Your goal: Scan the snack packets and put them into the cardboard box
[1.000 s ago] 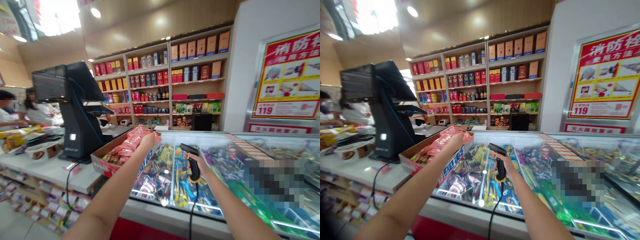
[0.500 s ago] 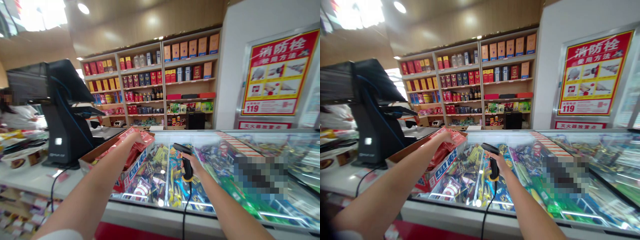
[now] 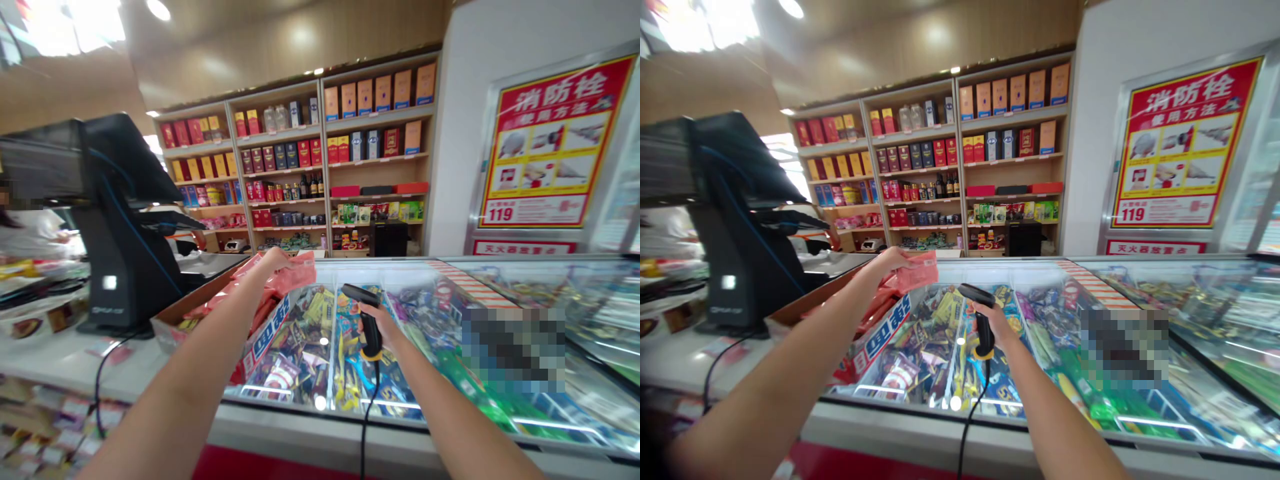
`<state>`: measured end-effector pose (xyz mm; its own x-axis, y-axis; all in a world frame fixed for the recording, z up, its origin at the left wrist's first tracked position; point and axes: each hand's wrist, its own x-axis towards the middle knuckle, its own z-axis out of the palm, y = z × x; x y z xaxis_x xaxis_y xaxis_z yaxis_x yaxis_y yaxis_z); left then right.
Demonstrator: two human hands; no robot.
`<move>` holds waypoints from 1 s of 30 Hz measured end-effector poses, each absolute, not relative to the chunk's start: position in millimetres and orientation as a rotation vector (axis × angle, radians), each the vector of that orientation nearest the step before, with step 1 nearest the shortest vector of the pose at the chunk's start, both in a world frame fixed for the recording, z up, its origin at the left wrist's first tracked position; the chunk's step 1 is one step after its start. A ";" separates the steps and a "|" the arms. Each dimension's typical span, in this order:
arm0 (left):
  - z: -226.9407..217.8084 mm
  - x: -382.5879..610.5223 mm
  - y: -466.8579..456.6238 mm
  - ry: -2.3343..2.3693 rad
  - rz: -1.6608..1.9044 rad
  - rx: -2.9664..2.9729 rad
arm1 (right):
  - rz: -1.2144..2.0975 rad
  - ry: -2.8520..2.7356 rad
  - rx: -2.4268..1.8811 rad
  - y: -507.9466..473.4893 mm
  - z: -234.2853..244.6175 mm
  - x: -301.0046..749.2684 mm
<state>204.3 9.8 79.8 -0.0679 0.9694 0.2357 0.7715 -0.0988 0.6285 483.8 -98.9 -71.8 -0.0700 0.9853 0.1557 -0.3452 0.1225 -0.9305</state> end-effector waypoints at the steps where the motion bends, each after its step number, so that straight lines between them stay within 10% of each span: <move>1: 71.9 215.8 3.0 1.824 1.032 1.855 | 1.319 -1.069 -0.801 -98.5 -72.0 484.0; 12: -72.1 275.9 -28.9 1.138 1.286 1.083 | 1.233 -1.279 -0.871 -101.5 -36.0 498.0; 30: -94.8 283.9 -18.6 0.963 1.399 1.198 | 1.142 -1.506 -1.051 -84.8 -51.2 541.7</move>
